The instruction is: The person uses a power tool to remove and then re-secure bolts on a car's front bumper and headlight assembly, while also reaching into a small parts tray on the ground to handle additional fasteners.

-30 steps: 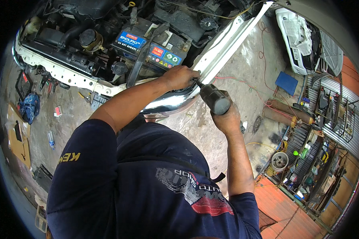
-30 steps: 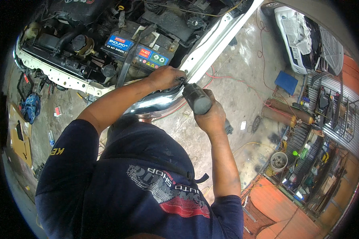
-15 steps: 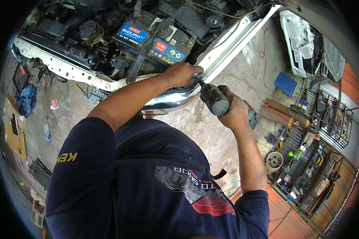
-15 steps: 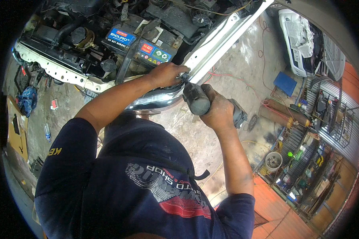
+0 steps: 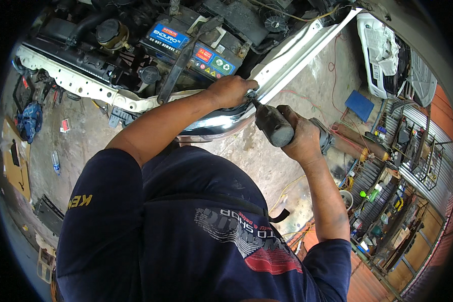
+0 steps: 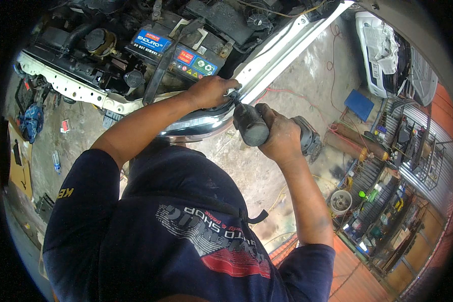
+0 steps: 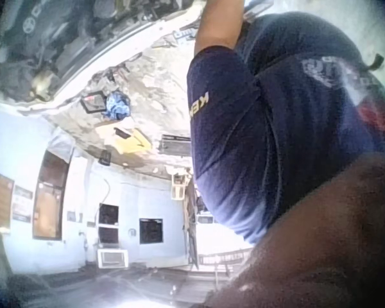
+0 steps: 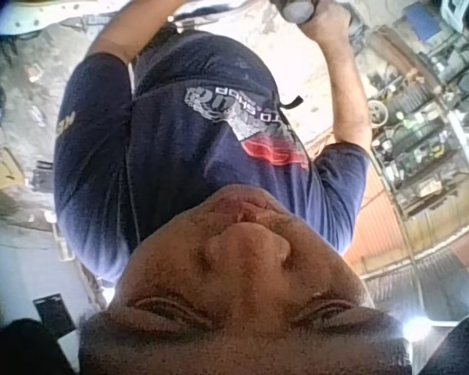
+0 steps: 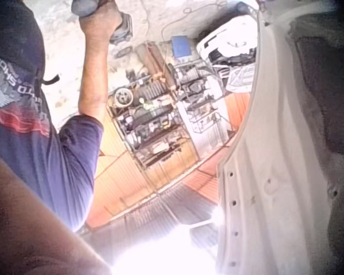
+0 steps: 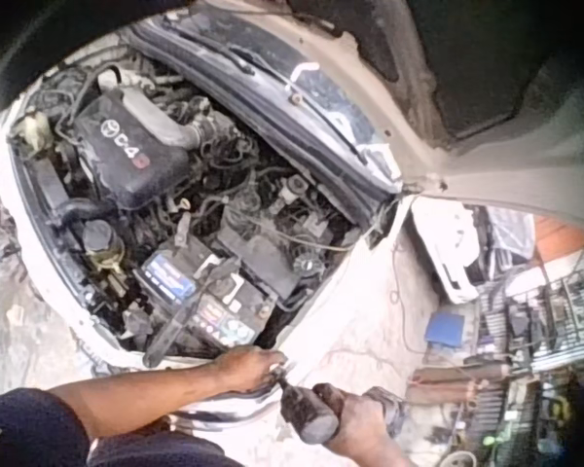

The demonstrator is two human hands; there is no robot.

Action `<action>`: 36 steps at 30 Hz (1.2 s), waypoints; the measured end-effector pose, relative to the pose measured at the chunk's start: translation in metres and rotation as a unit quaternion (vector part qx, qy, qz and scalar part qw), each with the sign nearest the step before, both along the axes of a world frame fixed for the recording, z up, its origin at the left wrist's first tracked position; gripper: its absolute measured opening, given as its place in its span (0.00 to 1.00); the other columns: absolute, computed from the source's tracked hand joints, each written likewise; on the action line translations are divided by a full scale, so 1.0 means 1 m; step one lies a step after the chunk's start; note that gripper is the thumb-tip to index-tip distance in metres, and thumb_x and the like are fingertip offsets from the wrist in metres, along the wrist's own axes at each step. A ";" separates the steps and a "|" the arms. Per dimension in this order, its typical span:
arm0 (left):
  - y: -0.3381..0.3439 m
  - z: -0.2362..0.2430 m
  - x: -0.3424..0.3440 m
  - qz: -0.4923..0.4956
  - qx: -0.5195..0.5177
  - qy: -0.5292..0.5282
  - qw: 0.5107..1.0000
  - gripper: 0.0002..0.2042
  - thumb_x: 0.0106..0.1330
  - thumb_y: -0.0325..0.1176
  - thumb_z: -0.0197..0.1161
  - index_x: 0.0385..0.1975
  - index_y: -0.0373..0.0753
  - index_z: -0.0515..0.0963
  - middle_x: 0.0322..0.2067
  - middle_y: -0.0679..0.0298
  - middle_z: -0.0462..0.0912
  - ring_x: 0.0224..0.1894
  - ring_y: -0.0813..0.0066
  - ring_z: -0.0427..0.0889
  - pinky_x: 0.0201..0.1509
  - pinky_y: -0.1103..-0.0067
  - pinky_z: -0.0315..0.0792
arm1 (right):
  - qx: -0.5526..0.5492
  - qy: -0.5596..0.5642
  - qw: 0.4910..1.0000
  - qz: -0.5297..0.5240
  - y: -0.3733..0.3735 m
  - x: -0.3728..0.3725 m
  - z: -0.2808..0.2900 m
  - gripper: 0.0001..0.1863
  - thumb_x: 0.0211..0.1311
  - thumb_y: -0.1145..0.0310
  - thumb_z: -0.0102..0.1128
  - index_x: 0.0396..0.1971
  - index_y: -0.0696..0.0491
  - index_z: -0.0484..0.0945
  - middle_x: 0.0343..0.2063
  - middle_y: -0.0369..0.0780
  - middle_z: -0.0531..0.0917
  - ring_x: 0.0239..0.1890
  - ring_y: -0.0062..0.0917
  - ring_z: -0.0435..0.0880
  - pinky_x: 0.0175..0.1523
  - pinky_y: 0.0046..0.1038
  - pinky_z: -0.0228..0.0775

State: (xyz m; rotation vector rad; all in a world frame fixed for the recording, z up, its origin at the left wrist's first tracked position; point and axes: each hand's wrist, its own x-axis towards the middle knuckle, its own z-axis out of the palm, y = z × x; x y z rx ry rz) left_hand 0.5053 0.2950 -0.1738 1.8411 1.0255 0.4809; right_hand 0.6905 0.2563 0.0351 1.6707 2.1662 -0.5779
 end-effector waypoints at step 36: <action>-0.031 -0.012 -0.033 0.148 -0.142 -0.090 0.974 0.12 0.65 0.33 0.67 0.47 0.39 0.81 0.36 0.61 0.86 0.39 0.72 0.86 0.42 0.73 0.77 | 0.056 0.158 0.984 -0.061 -0.031 0.051 0.047 0.27 0.51 0.72 0.66 0.56 0.51 0.83 0.47 0.49 0.88 0.49 0.45 0.88 0.58 0.37 0.78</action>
